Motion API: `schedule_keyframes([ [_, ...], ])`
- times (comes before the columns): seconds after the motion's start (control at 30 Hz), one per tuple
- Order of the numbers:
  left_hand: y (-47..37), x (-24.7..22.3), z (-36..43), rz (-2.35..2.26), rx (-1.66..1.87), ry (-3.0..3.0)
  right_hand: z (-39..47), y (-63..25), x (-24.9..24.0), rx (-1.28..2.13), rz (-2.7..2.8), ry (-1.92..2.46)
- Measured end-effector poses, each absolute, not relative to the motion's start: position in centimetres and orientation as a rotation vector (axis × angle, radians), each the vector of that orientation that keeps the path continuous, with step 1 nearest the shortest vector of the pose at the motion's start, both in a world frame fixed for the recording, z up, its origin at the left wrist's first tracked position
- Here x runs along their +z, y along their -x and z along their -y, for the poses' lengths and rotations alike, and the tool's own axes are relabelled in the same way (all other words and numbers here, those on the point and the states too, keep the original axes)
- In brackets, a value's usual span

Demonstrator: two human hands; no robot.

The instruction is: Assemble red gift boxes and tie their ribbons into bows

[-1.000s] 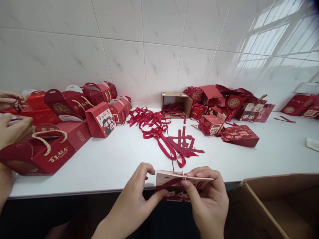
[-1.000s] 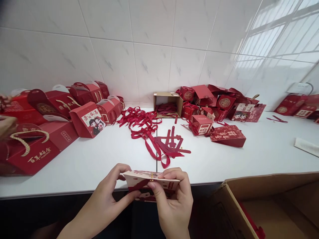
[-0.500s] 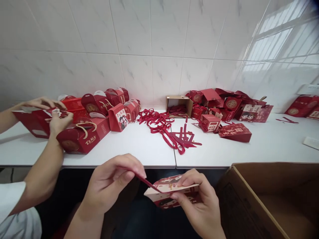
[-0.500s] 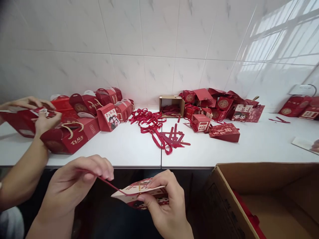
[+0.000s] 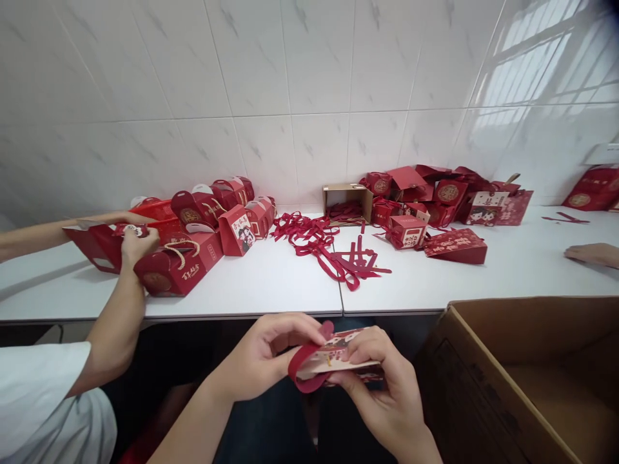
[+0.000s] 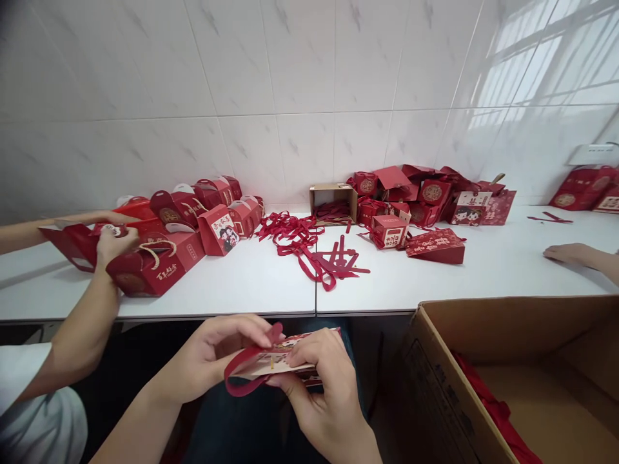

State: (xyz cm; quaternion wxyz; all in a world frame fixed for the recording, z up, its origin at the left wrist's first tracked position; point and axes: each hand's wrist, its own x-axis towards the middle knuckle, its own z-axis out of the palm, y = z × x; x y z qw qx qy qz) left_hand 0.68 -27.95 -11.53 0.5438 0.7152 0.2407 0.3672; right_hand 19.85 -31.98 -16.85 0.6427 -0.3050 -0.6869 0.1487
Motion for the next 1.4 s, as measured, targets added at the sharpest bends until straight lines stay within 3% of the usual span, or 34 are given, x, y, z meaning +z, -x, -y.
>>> schedule_keyframes([
  [0.3,-1.5,-12.4,29.1,-0.903,0.923,-1.566,31.7,-19.8,-17.5,0.275,1.569,0.733],
  [0.87,0.9,-12.9,29.0,-0.654,0.96,-1.814,33.0,-17.5,-17.5,0.502,1.553,0.908],
  [1.4,1.4,-12.9,28.6,-0.952,0.929,-1.686,31.1,-16.6,-16.4,0.639,1.785,1.086],
])
